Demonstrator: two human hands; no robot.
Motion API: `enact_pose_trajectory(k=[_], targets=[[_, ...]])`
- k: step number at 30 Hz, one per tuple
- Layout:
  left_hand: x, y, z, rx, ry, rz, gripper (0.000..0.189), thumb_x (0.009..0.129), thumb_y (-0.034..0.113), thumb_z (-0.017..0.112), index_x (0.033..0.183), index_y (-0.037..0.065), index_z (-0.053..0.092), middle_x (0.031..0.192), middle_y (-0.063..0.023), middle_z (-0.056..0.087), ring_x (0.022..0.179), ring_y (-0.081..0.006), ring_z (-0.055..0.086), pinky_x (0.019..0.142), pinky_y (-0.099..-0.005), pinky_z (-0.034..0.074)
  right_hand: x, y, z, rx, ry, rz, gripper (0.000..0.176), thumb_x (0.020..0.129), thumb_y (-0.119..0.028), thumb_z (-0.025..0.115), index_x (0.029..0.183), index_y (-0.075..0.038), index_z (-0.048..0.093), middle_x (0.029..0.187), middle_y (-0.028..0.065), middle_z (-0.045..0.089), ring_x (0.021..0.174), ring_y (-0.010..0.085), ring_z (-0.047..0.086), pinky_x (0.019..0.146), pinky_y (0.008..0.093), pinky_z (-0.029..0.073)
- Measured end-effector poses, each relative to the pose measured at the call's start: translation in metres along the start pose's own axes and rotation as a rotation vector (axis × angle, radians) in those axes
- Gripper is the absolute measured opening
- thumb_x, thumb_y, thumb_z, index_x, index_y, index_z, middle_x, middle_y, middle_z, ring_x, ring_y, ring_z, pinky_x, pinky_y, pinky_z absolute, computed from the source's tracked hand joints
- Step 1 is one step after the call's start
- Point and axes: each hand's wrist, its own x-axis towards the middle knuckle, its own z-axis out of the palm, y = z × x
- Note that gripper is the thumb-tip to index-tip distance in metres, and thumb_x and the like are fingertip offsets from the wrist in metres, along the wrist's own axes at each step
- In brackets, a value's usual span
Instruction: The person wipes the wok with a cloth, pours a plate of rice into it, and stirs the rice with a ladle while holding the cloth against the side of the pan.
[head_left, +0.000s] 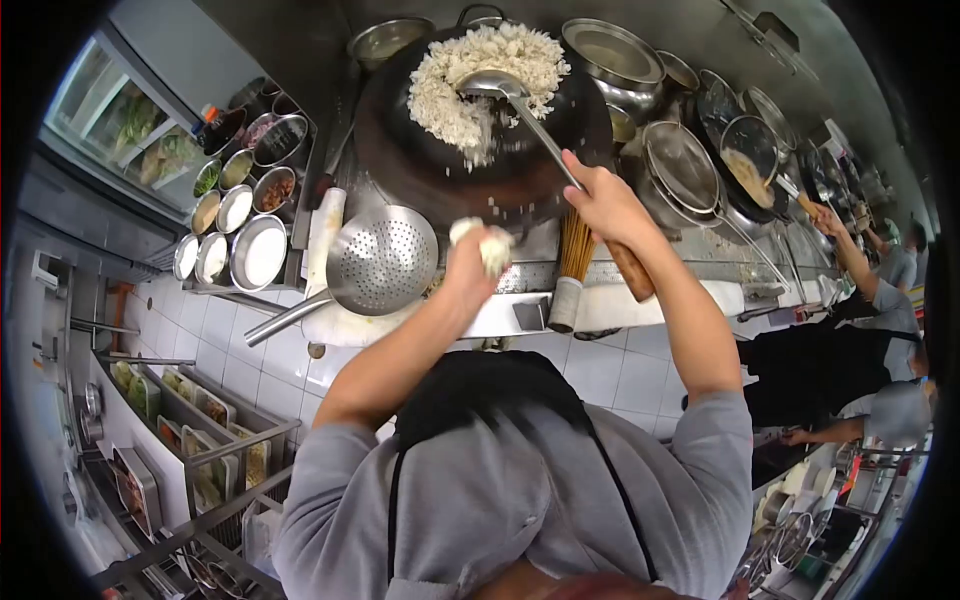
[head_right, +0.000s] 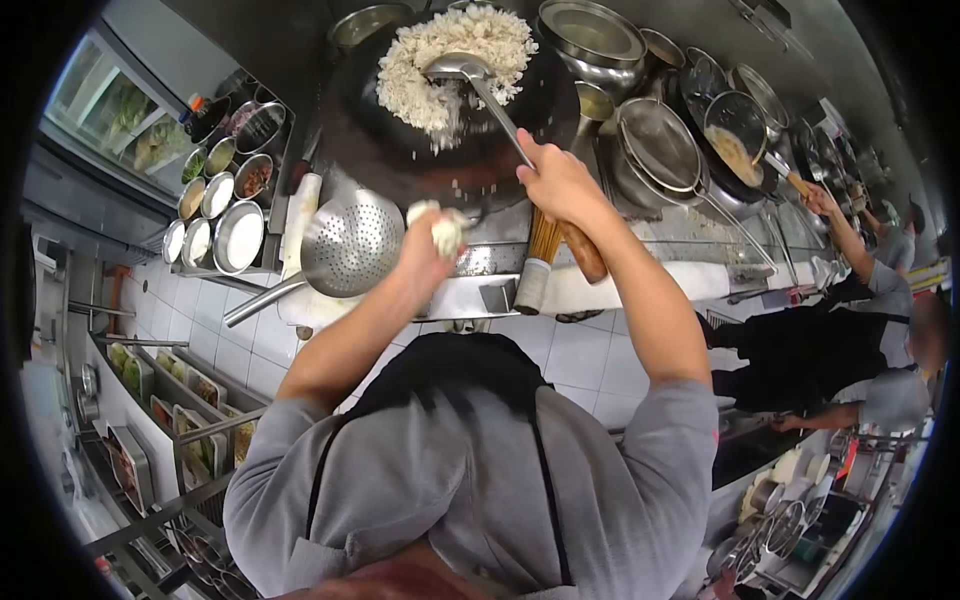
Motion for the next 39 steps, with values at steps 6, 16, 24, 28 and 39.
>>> enact_pose_trajectory(k=[6, 16, 24, 28, 39], targets=[[0.0, 0.06, 0.053, 0.027, 0.106, -0.104, 0.013, 0.089, 0.021, 0.048, 0.087, 0.012, 0.057, 0.072, -0.0053, 0.06, 0.06, -0.0187, 0.059, 0.042, -0.0328, 0.045, -0.063, -0.003, -0.006, 0.093, -0.153, 0.023, 0.056, 0.093, -0.014, 0.055, 0.146, -0.017, 0.038, 0.06, 0.001, 0.045, 0.043, 0.0098, 0.045, 0.04, 0.0273, 0.042], [0.029, 0.03, 0.016, -0.024, 0.035, -0.06, 0.012, 0.084, 0.018, 0.052, 0.089, 0.009, 0.056, 0.074, -0.0075, 0.061, 0.059, -0.0213, 0.059, 0.042, -0.0317, 0.045, 0.014, 0.012, 0.011, -0.196, -0.093, -0.021, 0.052, 0.093, -0.018, 0.054, 0.142, -0.009, 0.04, 0.063, 0.0159, 0.054, 0.048, 0.023, 0.055, 0.055, 0.0395, 0.048], [-0.003, 0.062, 0.04, -0.042, 0.094, -0.075, 0.01, 0.086, 0.021, 0.054, 0.088, 0.013, 0.058, 0.072, -0.0058, 0.062, 0.058, -0.0199, 0.059, 0.04, -0.0328, 0.042, -0.066, -0.005, -0.005, 0.002, -0.168, -0.042, 0.057, 0.091, -0.014, 0.058, 0.145, -0.017, 0.04, 0.06, 0.0061, 0.049, 0.043, 0.013, 0.049, 0.043, 0.0325, 0.044], [0.072, 0.061, 0.025, 0.04, 0.063, -0.077, 0.011, 0.086, 0.021, 0.056, 0.087, 0.011, 0.059, 0.071, -0.0064, 0.063, 0.061, -0.0198, 0.061, 0.041, -0.0313, 0.043, -0.054, -0.002, -0.003, -0.111, -0.04, -0.116, 0.056, 0.089, -0.022, 0.061, 0.141, -0.012, 0.044, 0.071, 0.0252, 0.058, 0.073, 0.042, 0.06, 0.072, 0.0423, 0.047], [0.093, 0.059, 0.01, 0.113, 0.107, -0.048, 0.012, 0.082, 0.018, 0.06, 0.088, 0.008, 0.059, 0.071, -0.0094, 0.063, 0.055, -0.0225, 0.062, 0.037, -0.0328, 0.045, 0.167, 0.013, 0.03, -0.585, 0.162, -0.211, 0.056, 0.091, -0.019, 0.05, 0.145, -0.013, 0.036, 0.092, 0.0263, 0.067, 0.087, 0.0421, 0.066, 0.081, 0.0515, 0.05]])
